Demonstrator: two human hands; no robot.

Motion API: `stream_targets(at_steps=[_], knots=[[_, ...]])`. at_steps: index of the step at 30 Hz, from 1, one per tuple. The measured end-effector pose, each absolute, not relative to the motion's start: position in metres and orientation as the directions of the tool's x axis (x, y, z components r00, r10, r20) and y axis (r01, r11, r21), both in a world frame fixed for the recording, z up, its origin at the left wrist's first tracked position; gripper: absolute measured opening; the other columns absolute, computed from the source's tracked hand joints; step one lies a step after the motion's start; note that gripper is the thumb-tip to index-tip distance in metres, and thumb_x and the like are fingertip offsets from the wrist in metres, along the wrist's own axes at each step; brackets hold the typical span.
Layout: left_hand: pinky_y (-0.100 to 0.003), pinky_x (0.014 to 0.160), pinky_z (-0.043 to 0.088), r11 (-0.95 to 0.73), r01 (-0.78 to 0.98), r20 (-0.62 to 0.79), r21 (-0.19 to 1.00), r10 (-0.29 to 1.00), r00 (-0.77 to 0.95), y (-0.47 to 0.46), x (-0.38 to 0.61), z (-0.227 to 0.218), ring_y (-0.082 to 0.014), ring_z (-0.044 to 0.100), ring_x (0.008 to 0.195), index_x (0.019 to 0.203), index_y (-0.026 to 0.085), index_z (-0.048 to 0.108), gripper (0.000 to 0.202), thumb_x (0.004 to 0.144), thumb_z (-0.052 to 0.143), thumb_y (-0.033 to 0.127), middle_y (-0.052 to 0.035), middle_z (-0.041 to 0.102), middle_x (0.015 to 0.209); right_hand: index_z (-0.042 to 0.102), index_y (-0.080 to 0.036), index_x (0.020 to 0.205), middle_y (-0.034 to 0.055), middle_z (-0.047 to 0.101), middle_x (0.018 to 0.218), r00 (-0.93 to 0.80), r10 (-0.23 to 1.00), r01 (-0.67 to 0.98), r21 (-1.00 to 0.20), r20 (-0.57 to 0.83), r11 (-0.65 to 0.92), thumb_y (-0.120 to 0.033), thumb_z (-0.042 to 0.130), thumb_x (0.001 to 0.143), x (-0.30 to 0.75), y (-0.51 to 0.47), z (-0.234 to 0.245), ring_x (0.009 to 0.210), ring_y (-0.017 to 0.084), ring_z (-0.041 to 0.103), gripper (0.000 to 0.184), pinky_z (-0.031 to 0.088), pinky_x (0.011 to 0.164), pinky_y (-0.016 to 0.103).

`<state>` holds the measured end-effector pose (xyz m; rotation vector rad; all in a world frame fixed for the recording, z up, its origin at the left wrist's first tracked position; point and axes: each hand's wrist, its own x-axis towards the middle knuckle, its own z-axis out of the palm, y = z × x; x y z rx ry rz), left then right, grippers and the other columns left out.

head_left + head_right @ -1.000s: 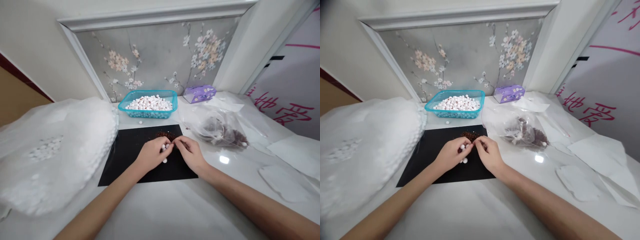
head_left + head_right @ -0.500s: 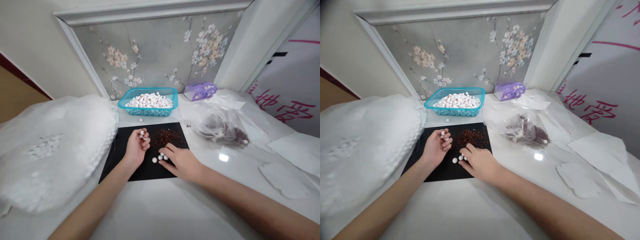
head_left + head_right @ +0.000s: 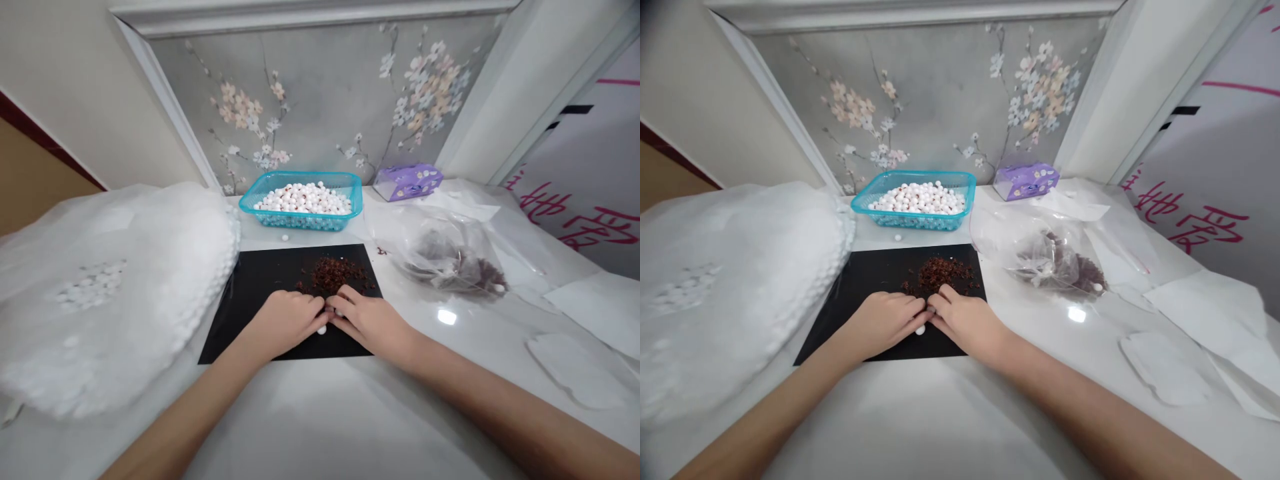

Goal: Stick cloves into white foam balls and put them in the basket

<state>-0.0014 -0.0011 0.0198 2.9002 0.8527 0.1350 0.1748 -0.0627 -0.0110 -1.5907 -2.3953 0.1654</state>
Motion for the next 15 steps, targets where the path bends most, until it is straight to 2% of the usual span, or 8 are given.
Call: stream_targets(at_steps=[3,8,11,13,15], knots=[[-0.025,0.053,0.027,-0.88,0.471,0.054,0.052,0.474,0.879,-0.005,0.0,0.012,-0.017,0.057,0.063,0.077,0.017,0.059,0.035,0.094,0.035,0.037,-0.0058,0.062,0.068,0.055,-0.019,0.099,0.0047,0.057,0.094,-0.307,0.935,0.853,-0.385,0.176,0.352,-0.023,0.044,0.091,0.178,-0.062,-0.012,0.066,0.014,0.06,0.014,0.044,0.053,0.026],[-0.027,0.053,0.03,-0.929,0.367,0.09,0.037,0.369,0.925,-0.013,0.001,0.013,-0.0187,0.054,0.059,0.076,0.017,0.058,0.044,0.082,0.045,0.059,-0.0055,0.059,0.064,0.054,-0.022,0.096,0.0026,0.055,0.091,-0.123,0.962,0.683,-0.682,0.245,0.261,-0.026,0.048,0.09,0.182,-0.06,-0.011,0.075,0.013,0.058,0.009,0.048,0.065,0.026],[-0.027,0.052,0.027,-0.93,0.366,0.097,0.02,0.367,0.925,-0.016,0.001,0.01,-0.0177,0.053,0.057,0.072,0.017,0.057,0.037,0.087,0.044,0.047,-0.0046,0.056,0.06,0.055,-0.021,0.093,0.0017,0.054,0.087,-0.043,0.961,0.597,-0.764,0.273,0.244,-0.027,0.05,0.089,0.183,-0.059,-0.013,0.07,0.012,0.054,0.009,0.046,0.063,0.025],[-0.027,0.052,0.026,-0.921,0.386,0.091,0.051,0.389,0.917,-0.015,0.002,0.007,-0.0171,0.052,0.058,0.071,0.017,0.056,0.034,0.09,0.042,0.041,-0.0046,0.056,0.061,0.056,-0.02,0.091,0.0012,0.054,0.083,-0.008,0.96,0.548,-0.802,0.279,0.238,-0.029,0.05,0.088,0.184,-0.057,-0.016,0.068,0.012,0.052,0.011,0.045,0.061,0.024],[-0.026,0.052,0.025,-0.884,0.433,0.086,0.174,0.452,0.888,-0.013,0.002,0.005,-0.016,0.051,0.058,0.069,0.017,0.055,0.033,0.088,0.045,0.043,-0.0034,0.056,0.062,0.056,-0.02,0.091,0.0008,0.053,0.081,0.029,0.962,0.503,-0.835,0.272,0.221,-0.033,0.05,0.088,0.184,-0.056,-0.018,0.066,0.011,0.051,0.015,0.044,0.058,0.024]])
